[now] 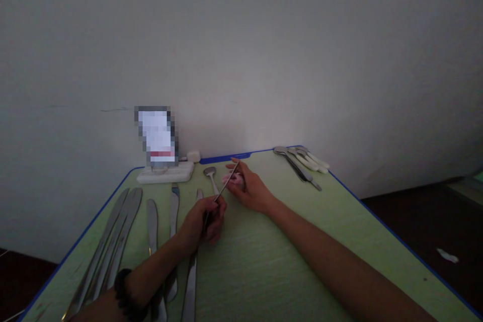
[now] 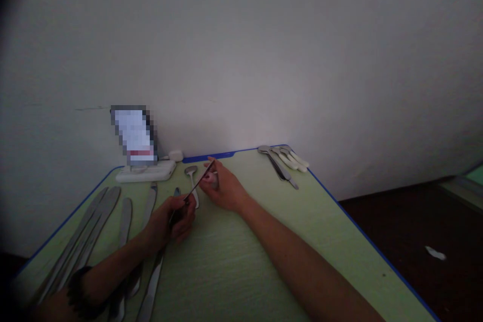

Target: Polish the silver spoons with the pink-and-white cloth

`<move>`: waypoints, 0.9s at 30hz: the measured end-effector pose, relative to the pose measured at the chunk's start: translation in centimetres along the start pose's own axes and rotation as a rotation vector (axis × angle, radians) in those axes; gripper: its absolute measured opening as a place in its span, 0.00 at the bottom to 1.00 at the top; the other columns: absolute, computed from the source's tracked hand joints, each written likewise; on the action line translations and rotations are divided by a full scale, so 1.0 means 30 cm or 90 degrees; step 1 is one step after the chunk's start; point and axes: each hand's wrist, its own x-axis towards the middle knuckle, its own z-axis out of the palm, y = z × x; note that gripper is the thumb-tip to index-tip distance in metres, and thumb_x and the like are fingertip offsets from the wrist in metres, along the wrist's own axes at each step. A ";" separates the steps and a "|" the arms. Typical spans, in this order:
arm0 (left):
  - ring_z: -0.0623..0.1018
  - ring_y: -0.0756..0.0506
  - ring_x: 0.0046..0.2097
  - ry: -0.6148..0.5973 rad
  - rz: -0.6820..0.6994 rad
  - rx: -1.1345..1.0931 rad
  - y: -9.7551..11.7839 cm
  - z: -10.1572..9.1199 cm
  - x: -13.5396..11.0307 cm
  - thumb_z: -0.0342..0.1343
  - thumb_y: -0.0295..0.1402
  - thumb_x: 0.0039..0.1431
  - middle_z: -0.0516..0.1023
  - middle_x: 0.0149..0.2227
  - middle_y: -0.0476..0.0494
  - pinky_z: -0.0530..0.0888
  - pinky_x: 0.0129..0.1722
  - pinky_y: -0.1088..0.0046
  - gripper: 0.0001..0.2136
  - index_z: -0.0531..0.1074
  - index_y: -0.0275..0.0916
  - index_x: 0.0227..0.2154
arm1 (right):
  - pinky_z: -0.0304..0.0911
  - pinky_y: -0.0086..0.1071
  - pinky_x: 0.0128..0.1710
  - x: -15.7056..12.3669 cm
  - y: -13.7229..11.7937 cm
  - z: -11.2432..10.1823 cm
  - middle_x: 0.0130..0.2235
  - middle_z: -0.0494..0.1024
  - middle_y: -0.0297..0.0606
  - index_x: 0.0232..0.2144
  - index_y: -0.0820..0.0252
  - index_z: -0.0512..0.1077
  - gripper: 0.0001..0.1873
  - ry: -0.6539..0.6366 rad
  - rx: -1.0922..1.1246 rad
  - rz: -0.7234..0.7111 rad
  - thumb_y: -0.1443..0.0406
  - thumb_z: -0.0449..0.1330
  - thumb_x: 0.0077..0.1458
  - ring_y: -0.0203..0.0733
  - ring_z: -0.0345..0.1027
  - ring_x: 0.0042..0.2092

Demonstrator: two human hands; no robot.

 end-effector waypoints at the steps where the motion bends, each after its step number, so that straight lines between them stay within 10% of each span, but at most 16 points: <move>1: 0.51 0.55 0.09 0.002 -0.008 -0.001 -0.002 0.000 0.000 0.47 0.40 0.47 0.54 0.07 0.59 0.59 0.08 0.80 0.11 0.62 0.38 0.19 | 0.62 0.37 0.47 -0.002 -0.002 0.003 0.53 0.67 0.50 0.59 0.61 0.45 0.33 0.020 0.012 -0.021 0.60 0.54 0.55 0.42 0.67 0.49; 10: 0.53 0.56 0.08 0.056 -0.014 0.036 -0.012 0.002 0.002 0.47 0.36 0.50 0.58 0.09 0.59 0.59 0.07 0.81 0.09 0.60 0.38 0.19 | 0.60 0.42 0.50 0.006 -0.014 0.025 0.54 0.61 0.51 0.60 0.60 0.46 0.34 0.185 -0.093 -0.069 0.69 0.53 0.52 0.45 0.59 0.52; 17: 0.54 0.55 0.09 0.079 0.005 0.088 -0.013 0.003 0.006 0.45 0.40 0.55 0.58 0.08 0.58 0.59 0.07 0.81 0.13 0.61 0.38 0.19 | 0.49 0.43 0.55 -0.001 -0.042 0.009 0.42 0.74 0.38 0.37 0.55 0.70 0.08 0.054 -0.253 -0.207 0.65 0.52 0.56 0.42 0.60 0.50; 27: 0.54 0.55 0.10 0.061 -0.006 0.128 -0.018 -0.001 0.010 0.42 0.48 0.58 0.57 0.09 0.59 0.59 0.10 0.81 0.18 0.60 0.40 0.22 | 0.59 0.31 0.36 0.098 -0.030 -0.208 0.34 0.78 0.41 0.37 0.61 0.70 0.16 -0.033 -0.359 0.192 0.64 0.43 0.62 0.39 0.70 0.35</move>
